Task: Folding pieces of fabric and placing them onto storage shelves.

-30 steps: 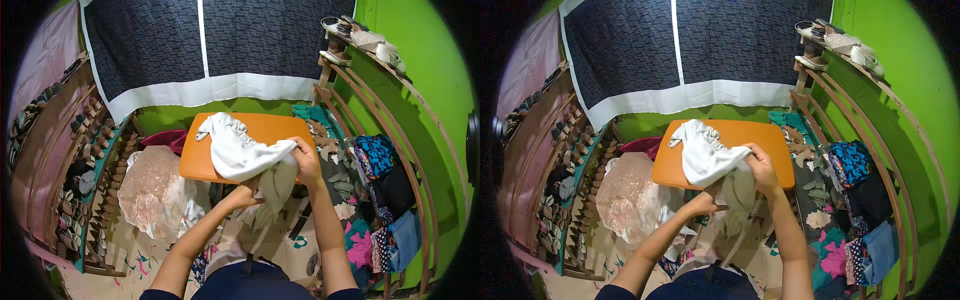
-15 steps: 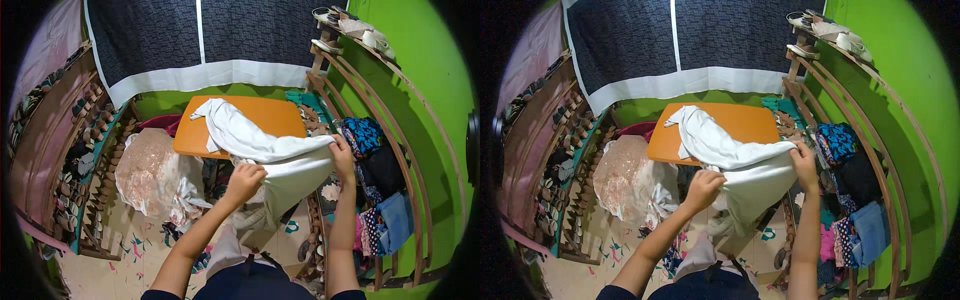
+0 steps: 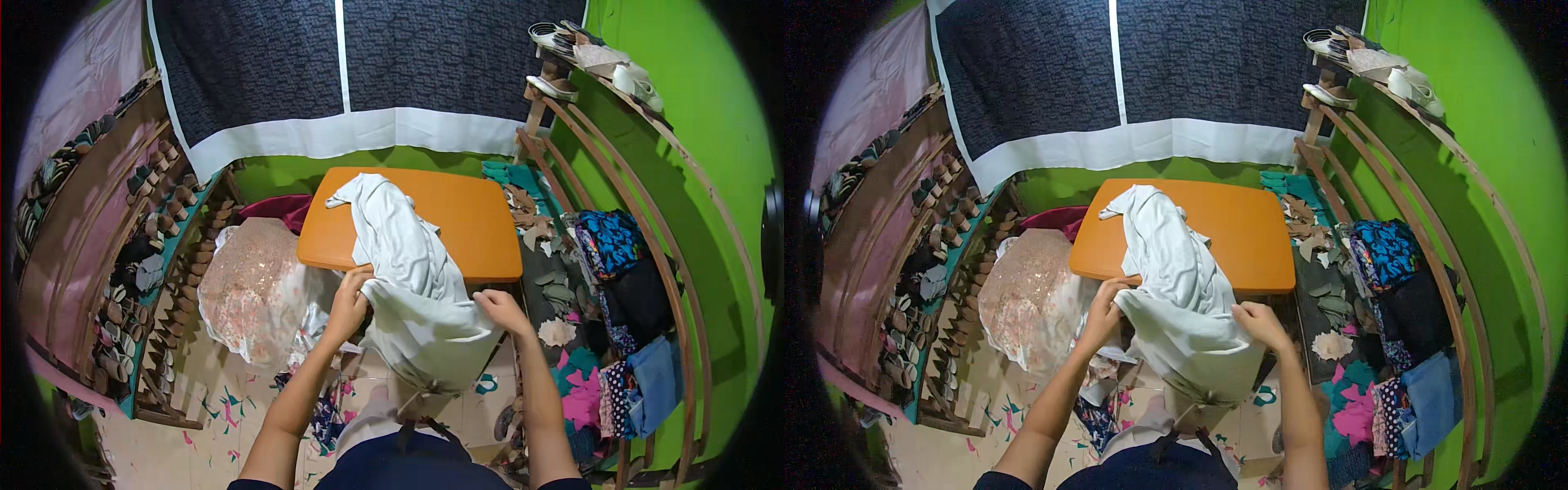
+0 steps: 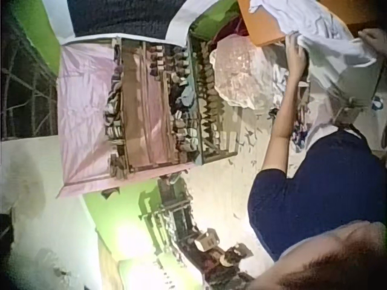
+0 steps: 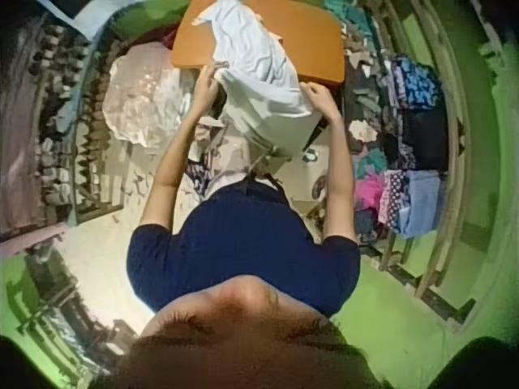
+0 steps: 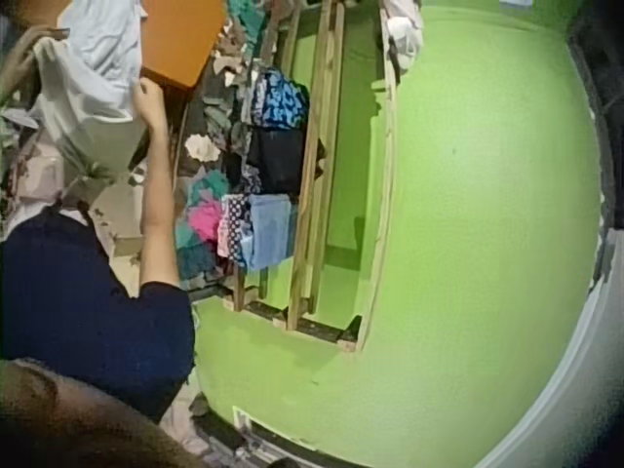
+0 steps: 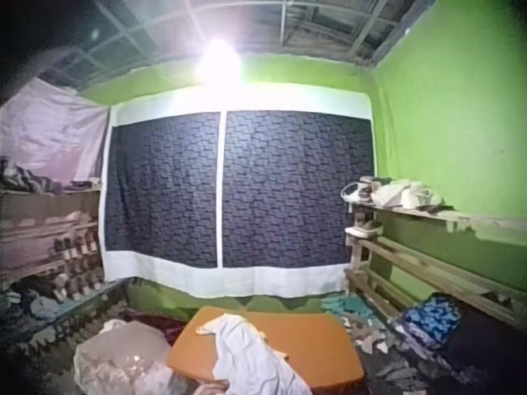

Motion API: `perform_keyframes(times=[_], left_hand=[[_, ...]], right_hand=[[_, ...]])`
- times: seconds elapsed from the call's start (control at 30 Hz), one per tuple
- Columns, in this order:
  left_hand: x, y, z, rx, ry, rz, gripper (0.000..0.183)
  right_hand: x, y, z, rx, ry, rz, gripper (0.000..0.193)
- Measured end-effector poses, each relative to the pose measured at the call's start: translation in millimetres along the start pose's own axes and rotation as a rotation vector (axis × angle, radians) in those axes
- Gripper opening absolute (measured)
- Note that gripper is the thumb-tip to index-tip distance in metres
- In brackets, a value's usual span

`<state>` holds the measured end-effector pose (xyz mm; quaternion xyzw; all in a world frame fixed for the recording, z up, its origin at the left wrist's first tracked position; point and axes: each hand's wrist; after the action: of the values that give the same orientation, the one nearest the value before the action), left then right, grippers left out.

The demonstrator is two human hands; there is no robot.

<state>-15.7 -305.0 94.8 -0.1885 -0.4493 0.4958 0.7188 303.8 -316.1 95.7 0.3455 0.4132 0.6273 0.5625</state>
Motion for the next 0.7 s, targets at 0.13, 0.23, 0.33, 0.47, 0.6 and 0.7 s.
perform_keyframes(times=[0.13,0.23,0.33,0.47,0.6,0.7], left_hand=[[12,37,-18,-0.367,0.116,0.250,0.016],[21,37,-9,-0.468,0.156,0.263,0.011],[35,29,12,-0.353,0.157,0.097,0.009],[56,14,28,-0.419,0.153,0.171,0.008],[61,18,13,-0.219,0.126,-0.069,0.011],[61,26,11,-0.203,0.116,-0.103,0.011]], right_hand=[[32,-19,-43,-0.070,0.054,-0.080,0.030],[45,-16,-76,-0.033,0.117,0.035,0.030],[62,-47,-99,-0.010,-0.041,-0.061,0.030],[93,-127,-102,-0.039,-0.283,-0.305,0.033],[112,-214,-107,0.117,-0.297,-0.628,0.059],[132,-226,-122,0.381,-0.292,-0.733,0.080]])
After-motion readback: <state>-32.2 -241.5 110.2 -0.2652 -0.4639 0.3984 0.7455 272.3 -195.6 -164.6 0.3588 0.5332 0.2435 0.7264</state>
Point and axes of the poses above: each hand's wrist, its own x-axis towards the middle knuckle, its own z-axis out of the back of the hand, y = z × x, and after that the axes turned 12 degrees about x, right-handed
